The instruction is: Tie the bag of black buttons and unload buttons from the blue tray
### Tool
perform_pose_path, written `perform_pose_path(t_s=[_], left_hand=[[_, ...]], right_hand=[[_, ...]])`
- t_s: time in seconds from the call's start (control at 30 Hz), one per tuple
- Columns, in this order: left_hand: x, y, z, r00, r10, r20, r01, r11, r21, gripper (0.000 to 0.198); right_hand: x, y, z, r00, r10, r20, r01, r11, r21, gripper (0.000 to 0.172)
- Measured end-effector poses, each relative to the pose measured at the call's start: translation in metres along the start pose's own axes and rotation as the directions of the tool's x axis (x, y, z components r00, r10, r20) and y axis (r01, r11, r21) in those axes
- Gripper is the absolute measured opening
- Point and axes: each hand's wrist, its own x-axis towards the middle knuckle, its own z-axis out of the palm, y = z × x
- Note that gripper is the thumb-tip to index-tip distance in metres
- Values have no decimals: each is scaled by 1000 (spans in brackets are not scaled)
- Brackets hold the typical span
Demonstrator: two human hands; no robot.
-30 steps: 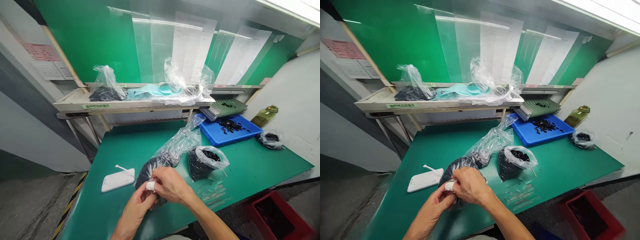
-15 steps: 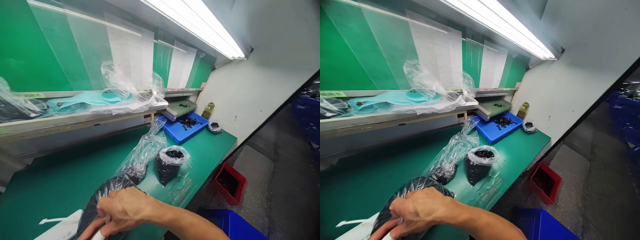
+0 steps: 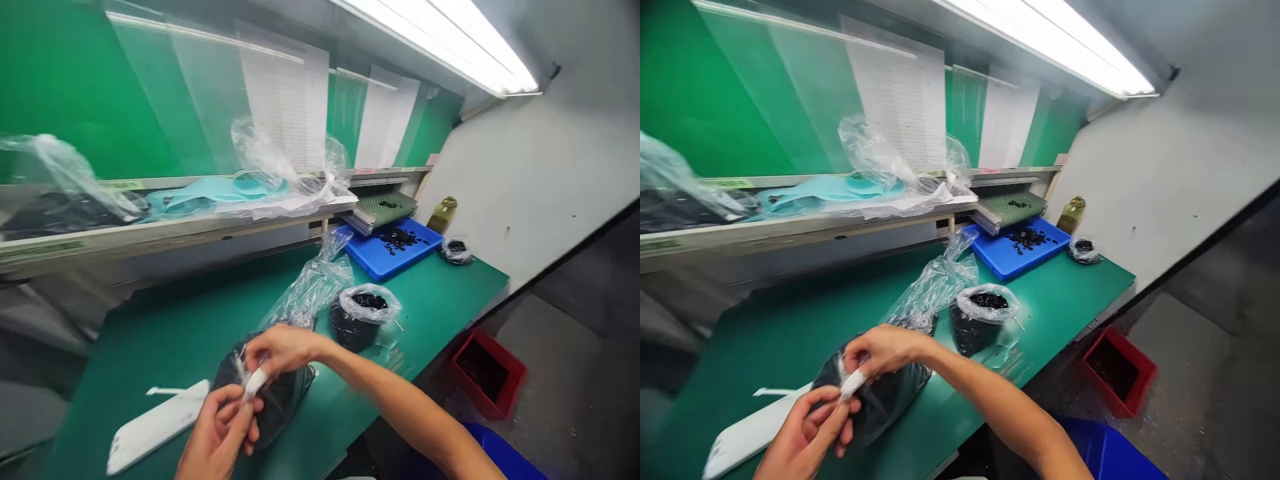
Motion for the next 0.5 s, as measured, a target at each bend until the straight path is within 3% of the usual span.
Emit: perform_pose_path(t_s=[0.1, 0.17, 0.23, 0.33, 0.5], left_hand=[[16, 21, -8, 997, 3, 76, -3, 1000, 1, 52], [35, 32, -14, 994, 32, 101, -34, 999, 18, 40], [55, 41, -20, 990, 80, 114, -83, 996, 22, 34], [78, 51, -21, 981, 140, 134, -152, 985, 77, 30], [96, 59, -14, 959, 184, 216, -199, 979, 50, 29]], right_hand=[[12, 19, 0, 992, 65, -108, -40, 975, 219, 11], [20, 24, -3, 981, 27, -193, 13, 980, 200, 12], [26, 25, -10, 966, -78, -247, 90, 995, 35, 19], [28, 22, -21, 951, -201, -236, 132, 952, -277, 27], [32, 23, -20, 965, -167, -200, 59, 887, -458, 11]])
